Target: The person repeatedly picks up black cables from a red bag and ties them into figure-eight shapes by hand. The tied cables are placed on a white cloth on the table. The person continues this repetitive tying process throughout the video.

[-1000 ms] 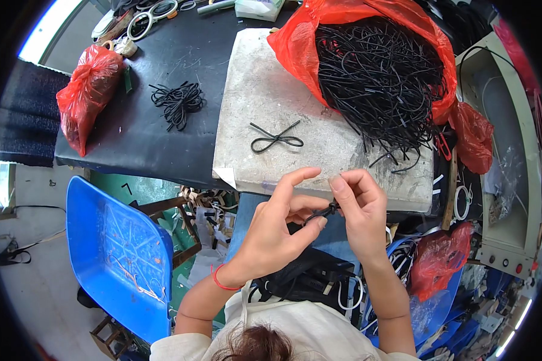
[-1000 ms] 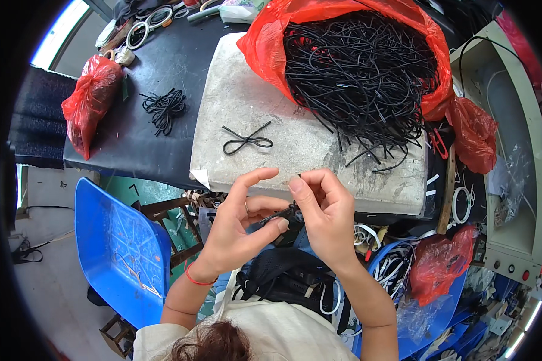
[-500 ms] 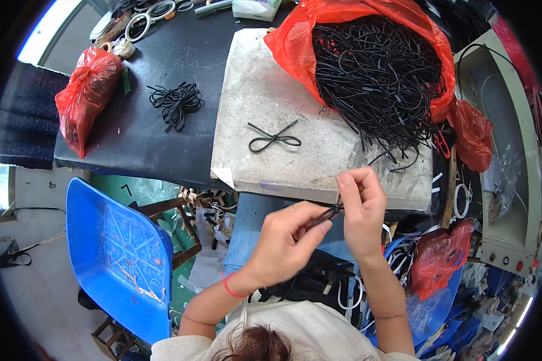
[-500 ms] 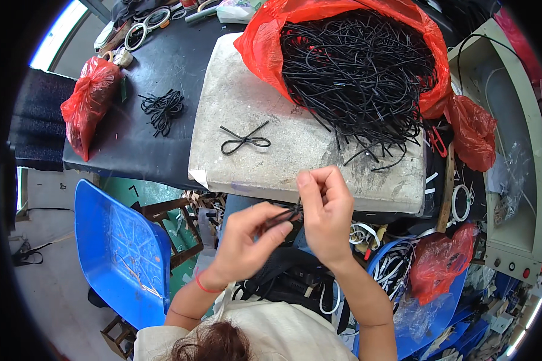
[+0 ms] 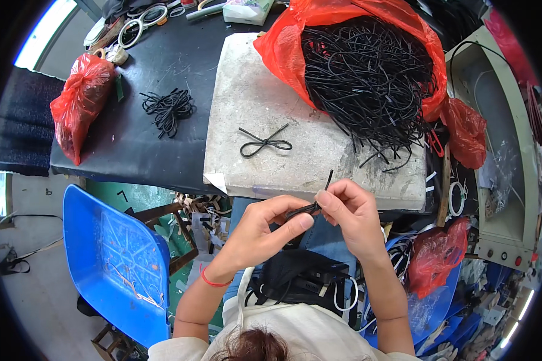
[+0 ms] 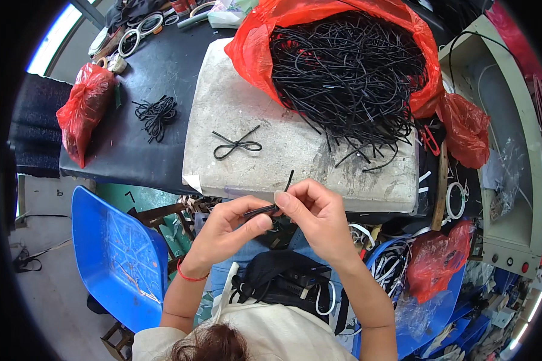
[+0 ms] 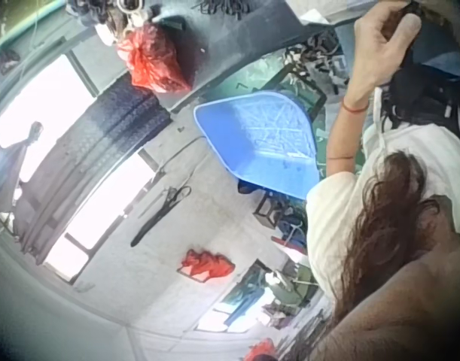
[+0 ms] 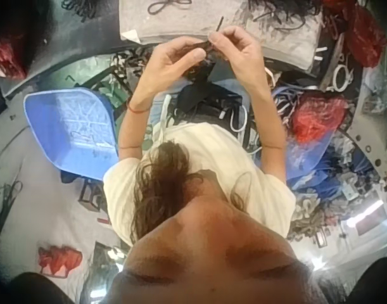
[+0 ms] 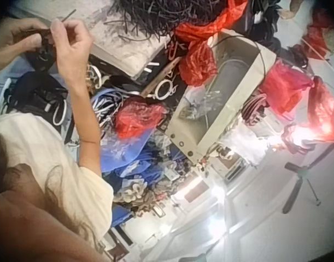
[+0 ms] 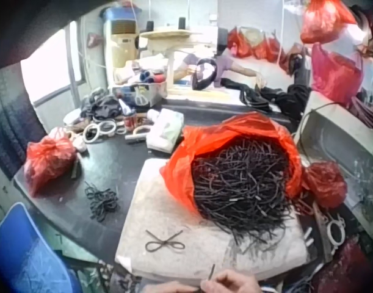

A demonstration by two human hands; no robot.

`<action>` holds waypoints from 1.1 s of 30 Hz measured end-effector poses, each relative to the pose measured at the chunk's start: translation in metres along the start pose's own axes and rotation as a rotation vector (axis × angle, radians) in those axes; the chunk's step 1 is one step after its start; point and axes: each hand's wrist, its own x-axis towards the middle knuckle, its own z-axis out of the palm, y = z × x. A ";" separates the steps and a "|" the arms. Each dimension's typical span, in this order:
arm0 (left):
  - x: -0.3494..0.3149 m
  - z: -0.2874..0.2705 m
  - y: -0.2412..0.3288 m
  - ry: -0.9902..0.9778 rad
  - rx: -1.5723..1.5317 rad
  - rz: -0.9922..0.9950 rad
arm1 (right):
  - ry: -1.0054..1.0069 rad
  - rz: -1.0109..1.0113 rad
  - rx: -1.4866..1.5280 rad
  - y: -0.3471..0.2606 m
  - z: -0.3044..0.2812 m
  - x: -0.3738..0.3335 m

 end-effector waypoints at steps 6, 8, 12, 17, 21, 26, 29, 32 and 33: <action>0.000 0.011 0.004 0.081 -0.190 -0.138 | 0.032 0.000 -0.077 0.004 0.004 -0.006; -0.002 0.027 0.005 0.264 0.122 0.050 | 0.198 -0.132 -0.308 0.008 0.014 -0.011; 0.004 0.034 -0.006 0.439 0.541 0.423 | 0.237 -0.116 -0.215 0.009 0.018 -0.002; 0.003 0.020 -0.012 0.318 0.105 0.090 | 0.041 0.053 0.076 0.004 0.002 -0.004; 0.001 0.015 -0.003 0.259 -0.073 -0.011 | -0.050 0.005 -0.032 0.002 -0.001 -0.005; 0.001 0.008 0.003 0.175 -0.118 -0.074 | -0.087 -0.013 -0.042 -0.002 0.000 -0.008; 0.001 0.005 0.002 0.153 -0.142 -0.106 | -0.109 -0.022 -0.064 -0.005 0.000 -0.008; 0.002 0.004 0.000 0.144 -0.180 -0.131 | -0.128 0.059 0.002 -0.003 -0.005 -0.009; 0.002 0.004 0.000 0.146 -0.192 -0.137 | -0.134 0.102 0.041 -0.001 -0.006 -0.009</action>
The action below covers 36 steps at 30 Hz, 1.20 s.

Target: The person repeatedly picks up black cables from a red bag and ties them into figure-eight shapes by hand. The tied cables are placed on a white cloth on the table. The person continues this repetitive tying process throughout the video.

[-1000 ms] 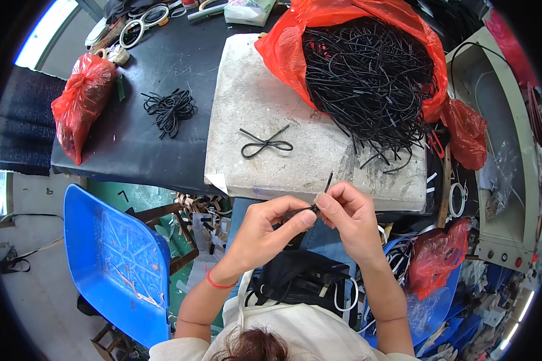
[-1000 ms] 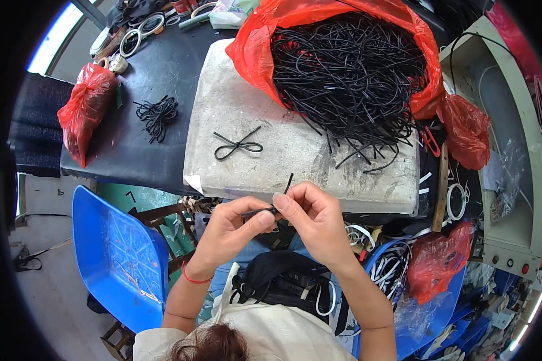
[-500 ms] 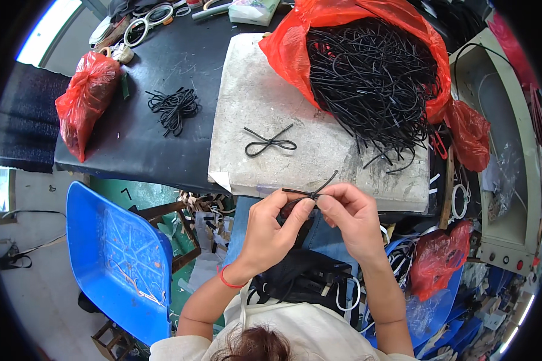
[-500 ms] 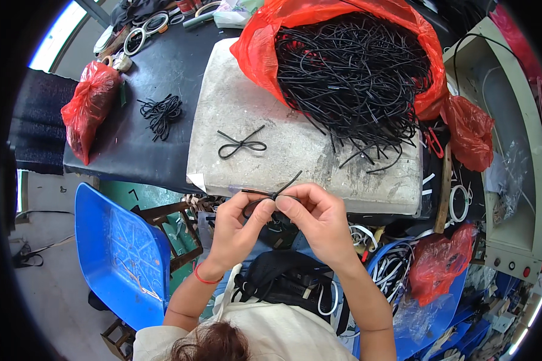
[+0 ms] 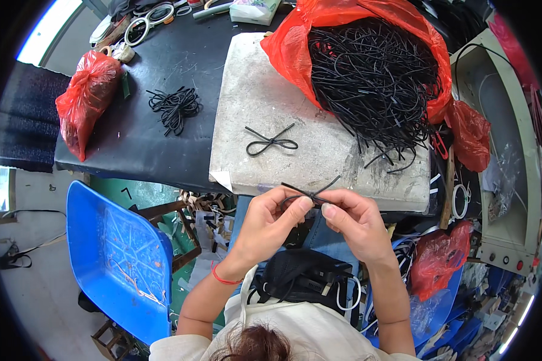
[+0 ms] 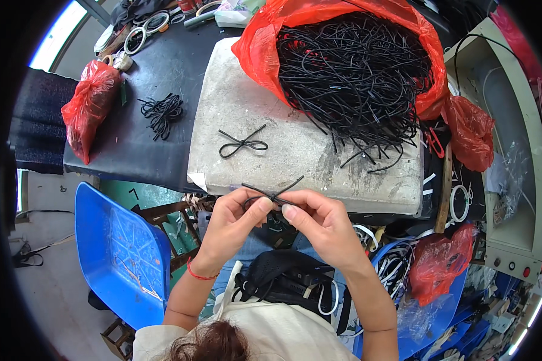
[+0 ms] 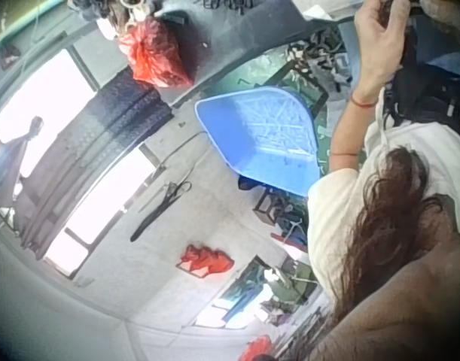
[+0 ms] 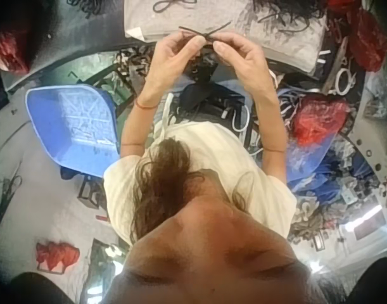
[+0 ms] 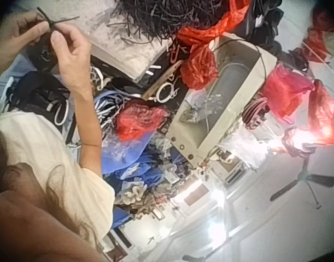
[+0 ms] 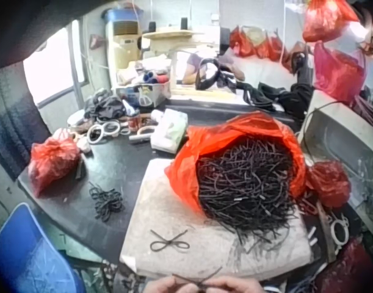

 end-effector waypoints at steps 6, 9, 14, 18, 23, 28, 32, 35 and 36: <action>0.008 0.025 -0.001 0.165 -0.206 0.212 | 0.125 -0.028 0.136 0.001 0.022 0.000; 0.008 0.011 0.010 0.051 -0.231 0.104 | 0.255 -0.169 -0.110 -0.004 0.024 -0.007; 0.002 0.006 0.013 -0.121 -0.089 0.026 | 0.216 -0.453 -0.466 -0.015 0.014 0.014; 0.000 0.010 0.013 -0.128 -0.142 0.012 | 0.094 -0.263 -0.016 -0.012 0.018 0.013; -0.003 0.012 0.011 -0.118 -0.155 -0.010 | 0.130 -0.258 -0.032 -0.003 0.018 0.011; -0.005 0.013 0.005 -0.081 -0.197 0.019 | 0.132 -0.210 -0.002 -0.003 0.018 0.011; -0.002 0.019 0.002 0.078 -0.377 0.102 | 0.310 -0.315 -0.007 -0.010 0.030 0.015; 0.001 0.023 0.004 0.159 -0.454 0.128 | 0.266 -0.200 -0.250 -0.014 0.007 -0.003; 0.001 0.024 0.004 0.176 -0.462 0.134 | 0.244 -0.203 -0.216 -0.012 0.011 -0.001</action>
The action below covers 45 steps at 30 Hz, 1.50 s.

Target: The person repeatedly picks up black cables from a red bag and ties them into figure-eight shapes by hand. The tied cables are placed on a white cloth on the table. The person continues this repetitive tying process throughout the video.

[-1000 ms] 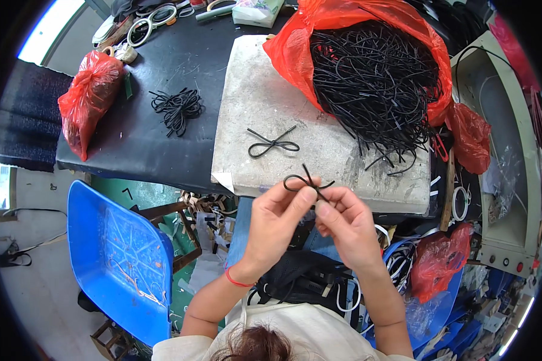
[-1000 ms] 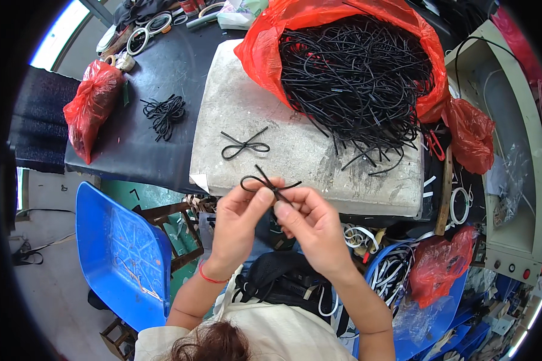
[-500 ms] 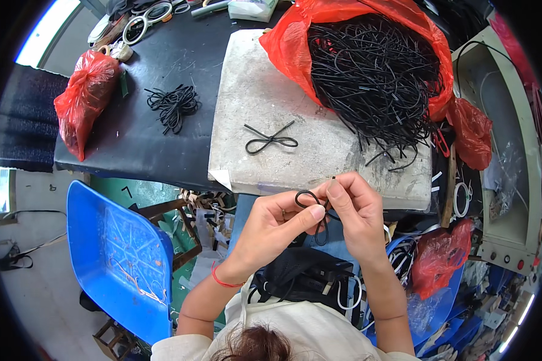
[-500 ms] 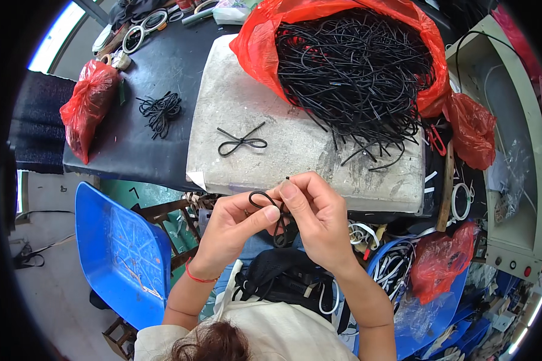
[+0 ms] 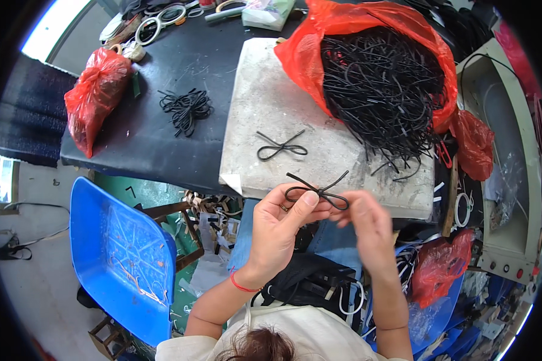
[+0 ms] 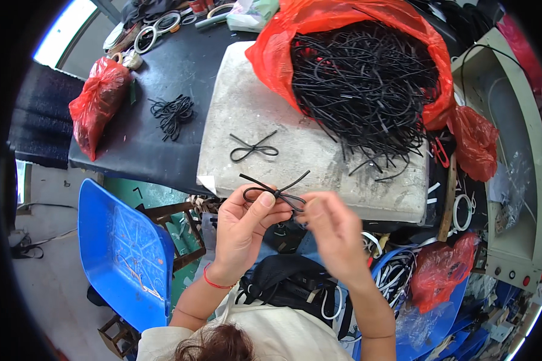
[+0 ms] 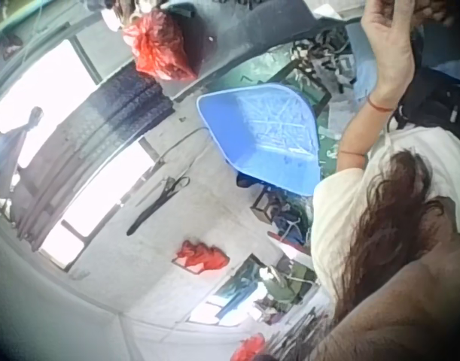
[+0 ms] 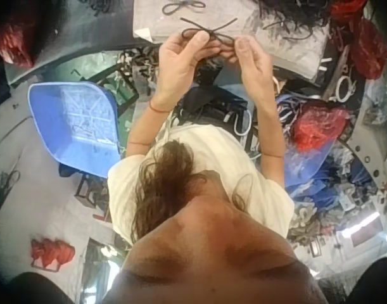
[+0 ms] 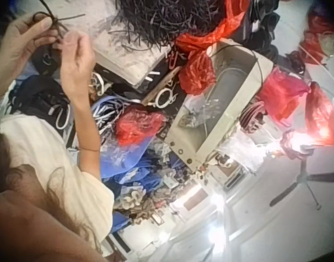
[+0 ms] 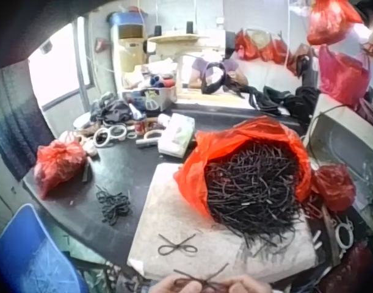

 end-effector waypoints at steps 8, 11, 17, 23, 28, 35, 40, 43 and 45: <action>-0.005 -0.003 0.005 -0.174 0.327 -0.073 | 0.003 -0.079 -0.060 0.003 0.005 0.004; -0.003 -0.002 0.013 -0.291 0.433 -0.200 | -0.034 -0.054 -0.069 0.005 0.004 0.004; -0.004 -0.003 0.015 -0.291 0.425 -0.184 | 0.046 -0.121 -0.018 0.010 0.009 0.001; -0.005 -0.007 -0.004 -0.284 0.804 0.239 | 0.120 -0.051 0.099 0.019 0.013 0.006; 0.005 -0.018 0.003 -0.234 0.537 -0.069 | 0.005 0.099 0.114 0.013 0.002 0.006; 0.004 -0.013 0.005 -0.198 0.496 -0.079 | -0.077 0.039 0.092 0.012 0.001 -0.004; 0.004 -0.010 0.007 -0.171 0.516 -0.108 | -0.104 0.030 0.105 0.009 0.001 -0.006; 0.005 -0.012 0.007 -0.179 0.542 -0.145 | -0.120 0.036 0.088 0.013 -0.001 -0.007; 0.006 -0.013 0.008 -0.188 0.533 -0.176 | -0.125 0.043 0.082 0.014 0.000 -0.008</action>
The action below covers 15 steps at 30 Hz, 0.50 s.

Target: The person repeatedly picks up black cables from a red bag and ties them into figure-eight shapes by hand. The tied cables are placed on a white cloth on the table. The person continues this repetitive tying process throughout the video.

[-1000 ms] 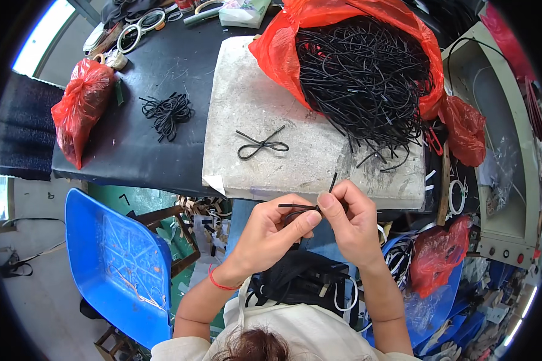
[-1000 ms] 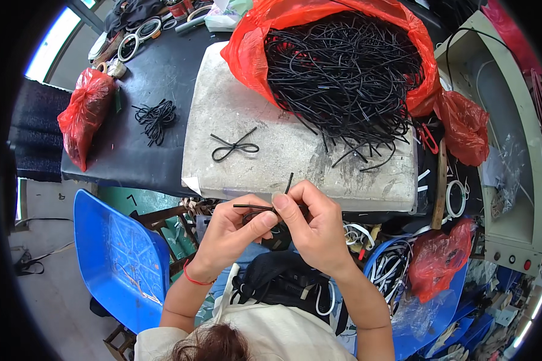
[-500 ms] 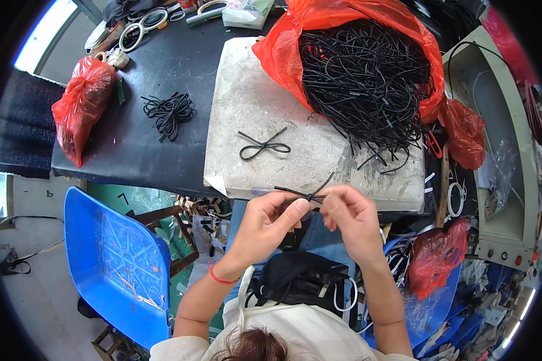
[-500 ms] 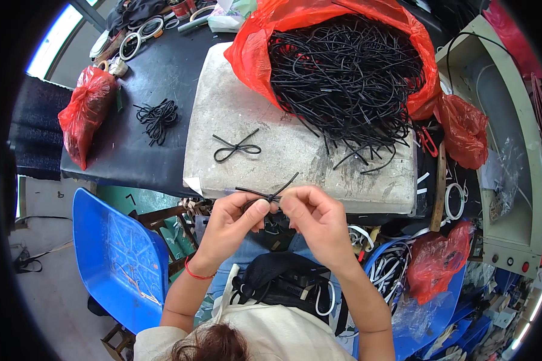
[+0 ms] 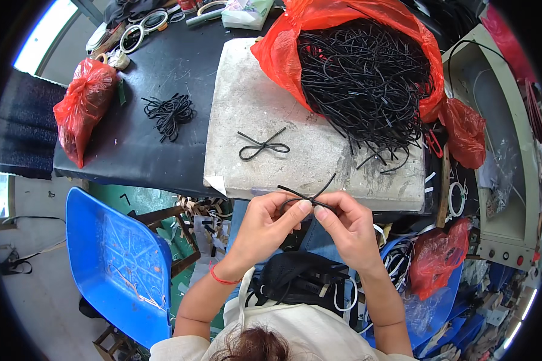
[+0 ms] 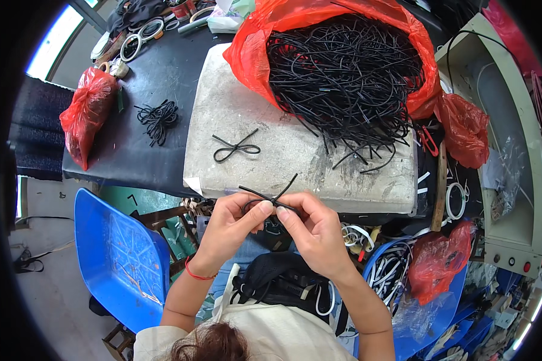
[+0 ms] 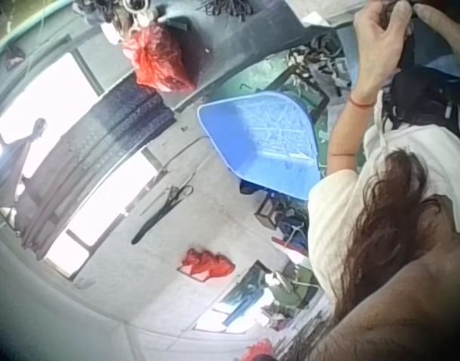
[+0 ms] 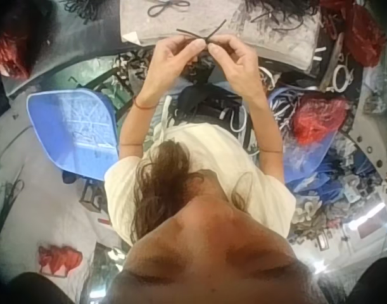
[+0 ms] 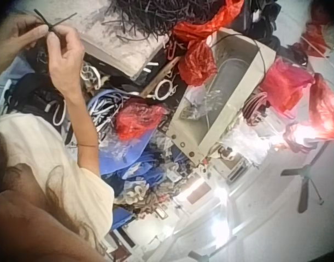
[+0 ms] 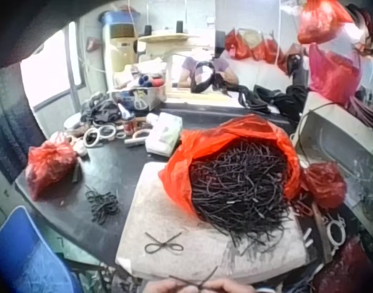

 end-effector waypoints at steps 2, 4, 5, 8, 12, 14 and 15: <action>0.001 -0.003 0.001 -0.017 -0.021 -0.030 | -0.008 0.000 0.000 0.001 0.001 0.000; 0.002 -0.007 -0.001 -0.033 -0.055 -0.065 | -0.019 -0.007 0.004 0.001 0.002 0.000; 0.004 -0.011 -0.003 -0.082 -0.137 -0.099 | -0.028 -0.012 0.018 0.001 0.002 0.000; 0.007 -0.019 -0.004 -0.183 -0.239 -0.169 | -0.052 0.004 0.081 0.002 0.000 0.000; 0.000 -0.007 0.010 -0.062 -0.105 -0.045 | -0.015 0.080 0.125 0.010 -0.007 0.002; 0.000 -0.009 0.008 -0.059 -0.101 0.062 | 0.021 0.081 0.111 0.009 -0.006 0.003; 0.000 -0.007 0.008 -0.039 -0.093 0.077 | 0.032 0.071 0.107 0.006 -0.005 0.004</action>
